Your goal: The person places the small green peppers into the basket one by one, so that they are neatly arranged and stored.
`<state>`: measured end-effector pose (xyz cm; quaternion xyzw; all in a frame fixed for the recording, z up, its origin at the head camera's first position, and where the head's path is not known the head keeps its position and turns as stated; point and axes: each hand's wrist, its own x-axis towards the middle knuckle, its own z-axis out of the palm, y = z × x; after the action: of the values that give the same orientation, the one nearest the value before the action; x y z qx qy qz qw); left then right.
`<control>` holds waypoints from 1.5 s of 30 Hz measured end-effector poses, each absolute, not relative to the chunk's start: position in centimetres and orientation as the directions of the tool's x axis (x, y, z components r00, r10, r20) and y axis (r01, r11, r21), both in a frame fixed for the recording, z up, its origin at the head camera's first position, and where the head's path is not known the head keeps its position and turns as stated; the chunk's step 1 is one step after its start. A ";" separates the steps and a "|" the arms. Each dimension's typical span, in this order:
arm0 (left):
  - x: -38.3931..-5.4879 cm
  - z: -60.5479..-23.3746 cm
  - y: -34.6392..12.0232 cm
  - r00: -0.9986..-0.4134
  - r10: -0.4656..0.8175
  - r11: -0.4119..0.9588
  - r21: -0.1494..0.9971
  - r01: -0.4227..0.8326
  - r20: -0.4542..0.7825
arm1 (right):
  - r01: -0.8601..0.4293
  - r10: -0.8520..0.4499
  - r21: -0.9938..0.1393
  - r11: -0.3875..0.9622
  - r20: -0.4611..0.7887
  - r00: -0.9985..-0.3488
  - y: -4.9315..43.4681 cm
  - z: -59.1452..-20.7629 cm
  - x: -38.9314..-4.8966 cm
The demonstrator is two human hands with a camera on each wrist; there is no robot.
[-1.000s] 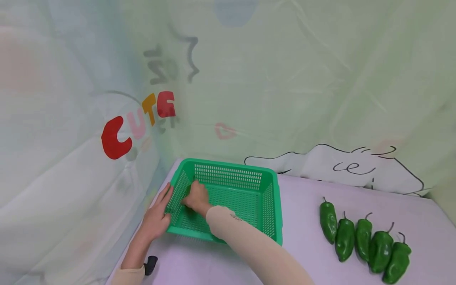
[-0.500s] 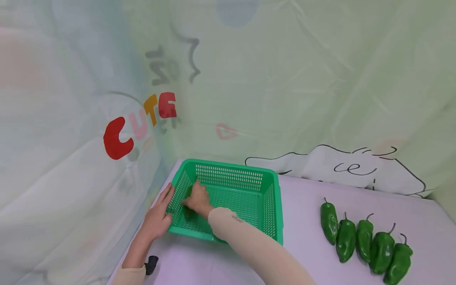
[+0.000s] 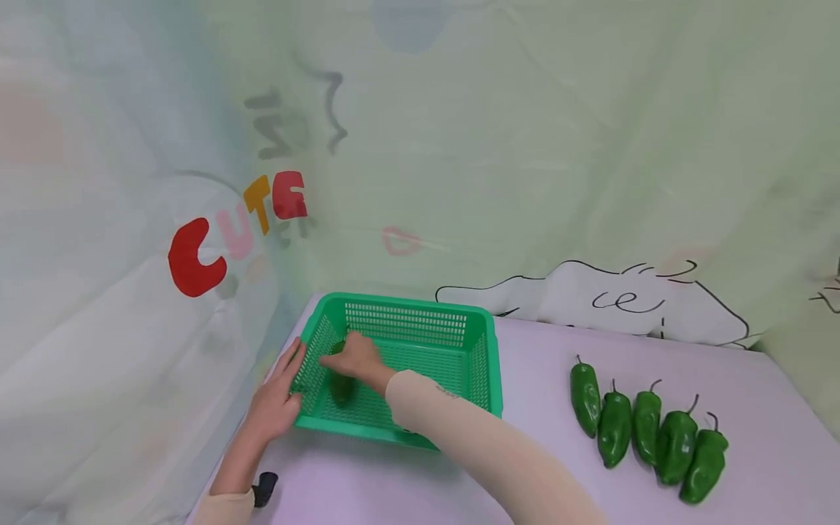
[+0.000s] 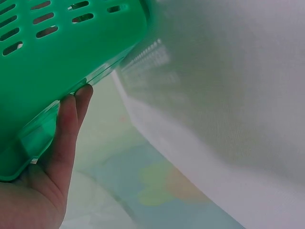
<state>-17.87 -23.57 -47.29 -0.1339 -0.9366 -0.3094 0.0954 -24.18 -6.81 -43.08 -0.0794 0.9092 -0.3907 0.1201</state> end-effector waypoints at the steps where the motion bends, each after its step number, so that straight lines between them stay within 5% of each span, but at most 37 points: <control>1: -17.8 -47.2 -23.7 -0.945 0.193 0.769 0.558 0.312 0.263 | -0.055 -0.248 -0.738 0.673 -0.155 -0.956 -6.8 -42.7 -24.0; 25: -17.7 -46.9 -23.5 -0.933 0.220 0.760 0.549 0.348 0.286 | -0.002 -0.312 -0.911 0.413 -0.140 -0.940 0.9 -38.0 -22.3; 45: -17.7 -47.3 -23.9 -0.924 0.222 0.765 0.532 0.362 0.311 | -0.135 -0.233 -0.861 0.491 0.019 -0.972 7.4 -37.3 -19.9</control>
<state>-17.65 -23.86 -47.31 -0.1566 -0.9323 -0.3048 0.1155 -19.87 7.44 -37.25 -0.1065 0.8620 -0.4930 0.0496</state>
